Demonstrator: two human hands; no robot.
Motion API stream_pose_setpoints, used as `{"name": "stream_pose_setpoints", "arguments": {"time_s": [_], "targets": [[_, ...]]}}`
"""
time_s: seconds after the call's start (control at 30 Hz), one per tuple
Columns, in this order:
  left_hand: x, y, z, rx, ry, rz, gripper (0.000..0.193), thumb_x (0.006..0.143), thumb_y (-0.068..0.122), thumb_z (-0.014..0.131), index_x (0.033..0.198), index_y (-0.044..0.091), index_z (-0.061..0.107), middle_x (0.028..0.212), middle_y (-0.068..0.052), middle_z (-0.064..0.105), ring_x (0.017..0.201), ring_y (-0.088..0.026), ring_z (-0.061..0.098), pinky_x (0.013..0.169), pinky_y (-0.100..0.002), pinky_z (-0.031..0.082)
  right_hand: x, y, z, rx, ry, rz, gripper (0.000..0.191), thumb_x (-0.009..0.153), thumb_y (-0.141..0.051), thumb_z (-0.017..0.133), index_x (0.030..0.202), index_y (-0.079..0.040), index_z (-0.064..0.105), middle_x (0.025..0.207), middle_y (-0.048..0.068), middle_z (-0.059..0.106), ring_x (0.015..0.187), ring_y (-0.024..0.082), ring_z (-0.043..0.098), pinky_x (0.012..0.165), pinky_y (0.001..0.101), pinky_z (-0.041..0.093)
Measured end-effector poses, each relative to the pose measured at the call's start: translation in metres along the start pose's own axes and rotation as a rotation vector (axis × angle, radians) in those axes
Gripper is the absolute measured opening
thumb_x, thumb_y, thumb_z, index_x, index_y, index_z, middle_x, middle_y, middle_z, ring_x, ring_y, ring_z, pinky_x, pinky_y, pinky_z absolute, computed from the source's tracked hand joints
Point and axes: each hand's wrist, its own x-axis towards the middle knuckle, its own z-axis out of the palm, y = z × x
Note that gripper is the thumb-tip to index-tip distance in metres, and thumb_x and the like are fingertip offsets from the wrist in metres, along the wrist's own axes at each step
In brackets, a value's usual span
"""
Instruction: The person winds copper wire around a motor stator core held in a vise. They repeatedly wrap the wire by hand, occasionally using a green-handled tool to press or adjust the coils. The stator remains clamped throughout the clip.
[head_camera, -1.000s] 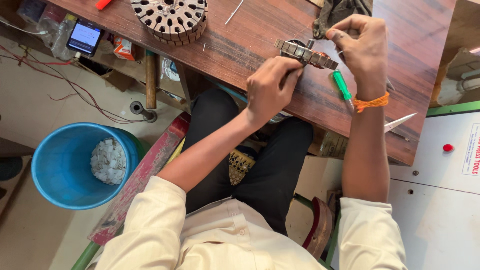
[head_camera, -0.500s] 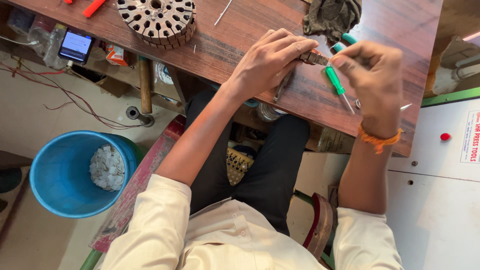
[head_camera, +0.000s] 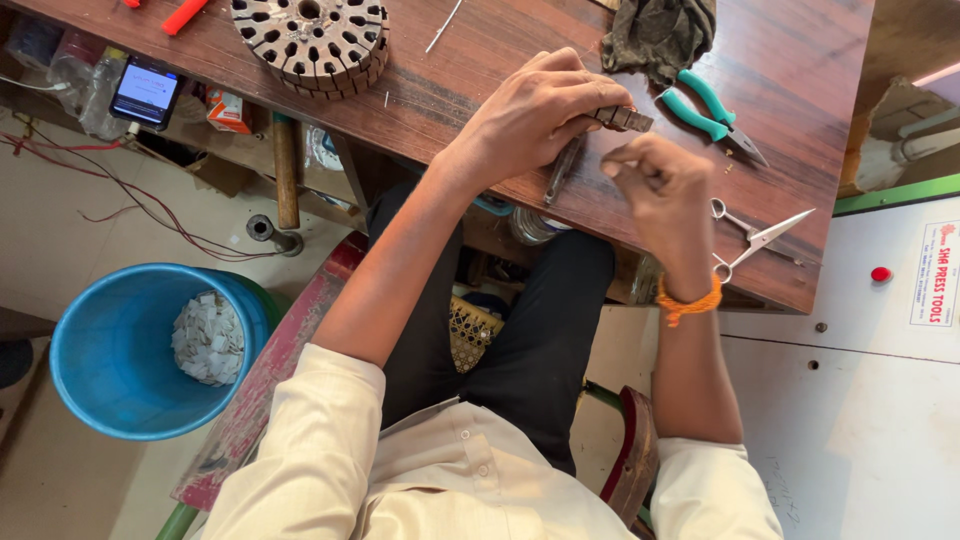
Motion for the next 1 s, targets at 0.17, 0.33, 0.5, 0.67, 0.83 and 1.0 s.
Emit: {"name": "stream_pose_setpoints", "arguments": {"time_s": [0.17, 0.33, 0.5, 0.67, 0.83, 1.0], "targets": [[-0.009, 0.003, -0.004, 0.074, -0.032, 0.063, 0.056, 0.094, 0.000, 0.075, 0.146, 0.017, 0.065, 0.139, 0.003, 0.063, 0.124, -0.022, 0.057, 0.113, -0.039, 0.051, -0.009, 0.013, 0.023, -0.188, 0.057, -0.335, 0.015, 0.092, 0.010, 0.070, 0.103, 0.000, 0.071, 0.088, 0.011, 0.069, 0.072, 0.015, 0.063, 0.067, 0.0303, 0.050], [-0.019, 0.012, 0.003, 0.288, 0.024, 0.242, 0.032, 0.082, 0.017, 0.079, 0.112, 0.022, 0.069, 0.159, 0.007, 0.041, 0.140, -0.024, 0.040, 0.111, -0.042, 0.046, -0.021, 0.007, 0.016, -0.248, -0.002, -0.387, 0.014, 0.088, 0.005, 0.075, 0.100, -0.001, 0.073, 0.086, 0.012, 0.067, 0.074, 0.024, 0.065, 0.067, 0.0342, 0.051], [-0.031, 0.023, 0.014, 0.375, 0.157, 0.323, 0.018, 0.095, 0.022, 0.083, 0.107, 0.015, 0.072, 0.146, 0.008, 0.052, 0.128, -0.017, 0.045, 0.104, -0.037, 0.044, -0.033, -0.014, -0.017, -0.270, -0.025, -0.296, 0.011, 0.086, 0.004, 0.080, 0.093, -0.001, 0.074, 0.071, 0.008, 0.053, 0.059, 0.017, 0.049, 0.056, 0.0328, 0.039], [-0.046, 0.030, 0.020, -0.086, 0.096, -0.144, 0.013, 0.094, 0.011, 0.082, 0.102, 0.007, 0.072, 0.107, -0.002, 0.069, 0.085, -0.018, 0.069, 0.076, -0.029, 0.055, -0.017, -0.027, -0.035, -0.317, 0.024, -0.366, 0.011, 0.092, 0.008, 0.078, 0.095, -0.002, 0.073, 0.071, 0.005, 0.045, 0.063, 0.011, 0.041, 0.059, 0.0300, 0.032], [-0.041, 0.028, 0.034, -0.614, 0.259, -0.549, 0.012, 0.092, 0.009, 0.080, 0.098, 0.001, 0.074, 0.085, 0.000, 0.071, 0.073, -0.009, 0.064, 0.066, -0.026, 0.053, 0.028, -0.036, -0.027, -0.196, 0.001, -0.276, 0.009, 0.101, 0.003, 0.079, 0.096, 0.002, 0.071, 0.062, 0.001, 0.045, 0.056, 0.006, 0.037, 0.052, 0.0273, 0.026], [-0.038, 0.026, 0.037, -1.011, 0.325, -0.712, 0.014, 0.094, 0.009, 0.077, 0.100, -0.003, 0.073, 0.086, -0.002, 0.072, 0.071, -0.004, 0.060, 0.062, -0.023, 0.047, 0.056, -0.036, -0.014, -0.108, -0.034, -0.298, 0.008, 0.102, 0.008, 0.074, 0.098, 0.004, 0.068, 0.070, -0.004, 0.055, 0.062, 0.001, 0.043, 0.054, 0.0229, 0.031]]}}
